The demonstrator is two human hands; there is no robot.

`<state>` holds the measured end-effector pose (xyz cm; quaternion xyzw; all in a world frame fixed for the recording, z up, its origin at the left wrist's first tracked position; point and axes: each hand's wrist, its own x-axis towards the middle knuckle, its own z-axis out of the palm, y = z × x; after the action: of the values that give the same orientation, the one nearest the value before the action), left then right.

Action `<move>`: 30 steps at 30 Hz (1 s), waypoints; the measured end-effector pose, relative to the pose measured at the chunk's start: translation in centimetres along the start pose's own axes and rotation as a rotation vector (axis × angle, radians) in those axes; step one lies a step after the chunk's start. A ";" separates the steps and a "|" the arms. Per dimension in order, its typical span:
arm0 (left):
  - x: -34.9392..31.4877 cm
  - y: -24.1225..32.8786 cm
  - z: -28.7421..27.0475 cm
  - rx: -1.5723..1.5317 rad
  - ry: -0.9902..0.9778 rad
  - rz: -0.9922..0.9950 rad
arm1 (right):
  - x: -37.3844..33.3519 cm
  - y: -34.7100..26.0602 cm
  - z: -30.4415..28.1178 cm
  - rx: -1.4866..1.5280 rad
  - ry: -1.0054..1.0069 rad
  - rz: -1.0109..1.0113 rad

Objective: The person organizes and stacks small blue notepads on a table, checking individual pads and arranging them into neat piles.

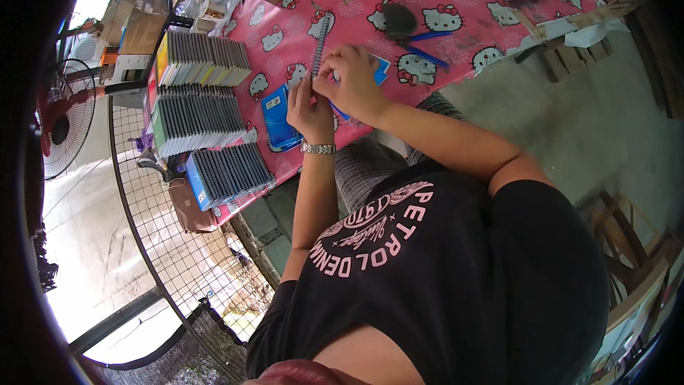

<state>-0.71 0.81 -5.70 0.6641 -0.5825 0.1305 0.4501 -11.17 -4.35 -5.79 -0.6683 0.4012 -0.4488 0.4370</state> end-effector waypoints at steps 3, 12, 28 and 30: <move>0.5 -0.6 -1.1 0.101 -0.006 0.171 | 0.1 0.3 1.5 0.668 -0.229 0.585; 4.0 -4.0 -9.5 -0.010 -0.143 -0.144 | 6.1 2.6 -9.2 -0.074 -0.034 -0.064; -1.3 -0.6 3.3 0.156 -0.643 0.237 | 11.3 15.4 -32.2 -1.330 0.108 -0.066; -2.6 0.2 4.1 0.237 -0.682 0.246 | 11.3 12.0 -30.9 -1.184 0.182 -0.086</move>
<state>-3.06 -0.53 -9.74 0.6419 -0.7551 0.0217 0.1314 -39.16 -25.28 -7.62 -0.7726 0.5914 -0.2218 -0.0644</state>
